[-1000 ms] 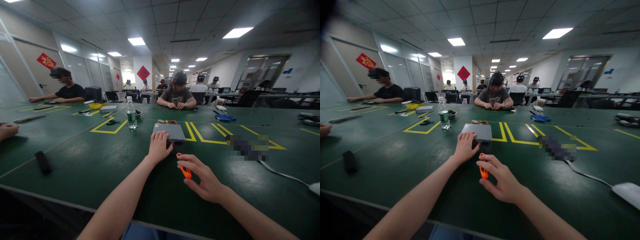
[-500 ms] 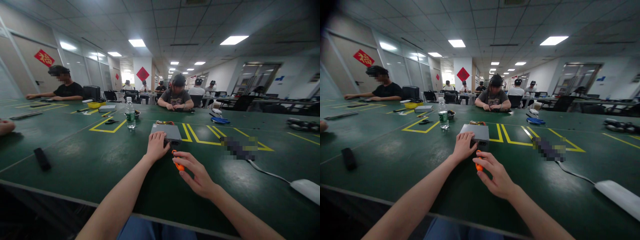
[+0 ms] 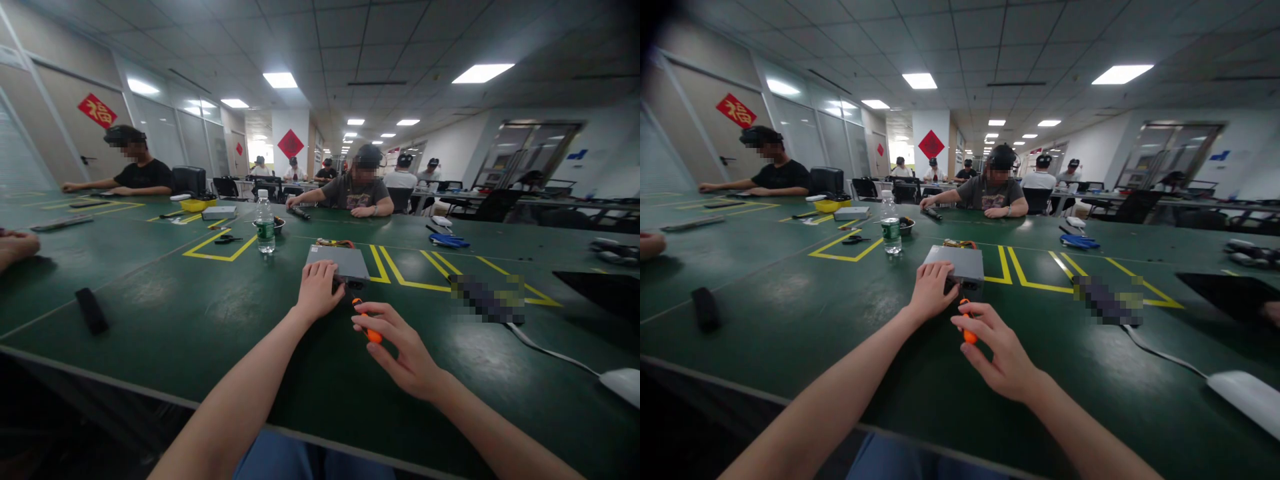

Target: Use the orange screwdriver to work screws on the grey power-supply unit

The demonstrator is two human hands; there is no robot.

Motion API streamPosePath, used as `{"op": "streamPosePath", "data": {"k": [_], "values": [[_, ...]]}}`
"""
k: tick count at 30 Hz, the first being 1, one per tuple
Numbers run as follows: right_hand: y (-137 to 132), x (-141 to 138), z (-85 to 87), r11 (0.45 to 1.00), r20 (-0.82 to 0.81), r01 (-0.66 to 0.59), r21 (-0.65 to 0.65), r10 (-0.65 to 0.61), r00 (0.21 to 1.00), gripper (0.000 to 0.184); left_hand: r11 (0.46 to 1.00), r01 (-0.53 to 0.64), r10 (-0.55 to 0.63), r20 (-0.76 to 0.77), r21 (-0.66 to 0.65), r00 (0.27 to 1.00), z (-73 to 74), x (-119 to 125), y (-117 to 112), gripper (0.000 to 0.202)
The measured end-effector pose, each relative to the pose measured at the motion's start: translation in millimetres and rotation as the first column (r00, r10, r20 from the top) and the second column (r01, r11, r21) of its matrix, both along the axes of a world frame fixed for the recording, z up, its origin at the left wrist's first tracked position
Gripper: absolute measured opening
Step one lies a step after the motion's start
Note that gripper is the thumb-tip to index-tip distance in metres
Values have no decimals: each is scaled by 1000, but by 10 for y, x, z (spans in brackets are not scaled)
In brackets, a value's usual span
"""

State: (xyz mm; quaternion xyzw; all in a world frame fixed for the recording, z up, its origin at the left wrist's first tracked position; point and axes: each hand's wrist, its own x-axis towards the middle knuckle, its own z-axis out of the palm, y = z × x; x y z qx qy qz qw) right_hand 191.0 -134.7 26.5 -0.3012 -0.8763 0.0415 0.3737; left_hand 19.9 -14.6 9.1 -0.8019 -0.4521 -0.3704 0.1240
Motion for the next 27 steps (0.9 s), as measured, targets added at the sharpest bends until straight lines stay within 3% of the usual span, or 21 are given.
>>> {"op": "streamPosePath", "data": {"k": [3,6,10,15,18,21,23,27], "values": [[31,-5,52,999,31,14,29,-15,999,29,1000,0,0,3,3,1000,-1,5,2,37],[115,-27,53,986,24,72,153,-76,997,26,1000,2,-2,5,8,1000,-3,5,6,37],[192,-23,-33,955,-22,55,291,-51,998,28,1000,4,-4,-7,-3,1000,8,-5,0,37],[171,21,-170,951,129,54,306,-97,987,35,1000,1,-1,-7,-22,1000,16,-13,-11,37],[199,17,-206,917,155,60,395,-130,979,34,1000,-2,2,-10,-18,1000,6,-14,-5,37],[258,-11,-195,871,49,123,476,-166,985,32,1000,-11,11,-20,-18,1000,0,-14,1,37],[280,-26,-178,875,24,136,464,-166,986,31,1000,-15,14,-22,-18,1000,1,-14,0,37],[255,-20,-183,891,139,95,443,-173,975,32,1000,-2,2,-13,-14,1000,6,-12,-8,37]]}}
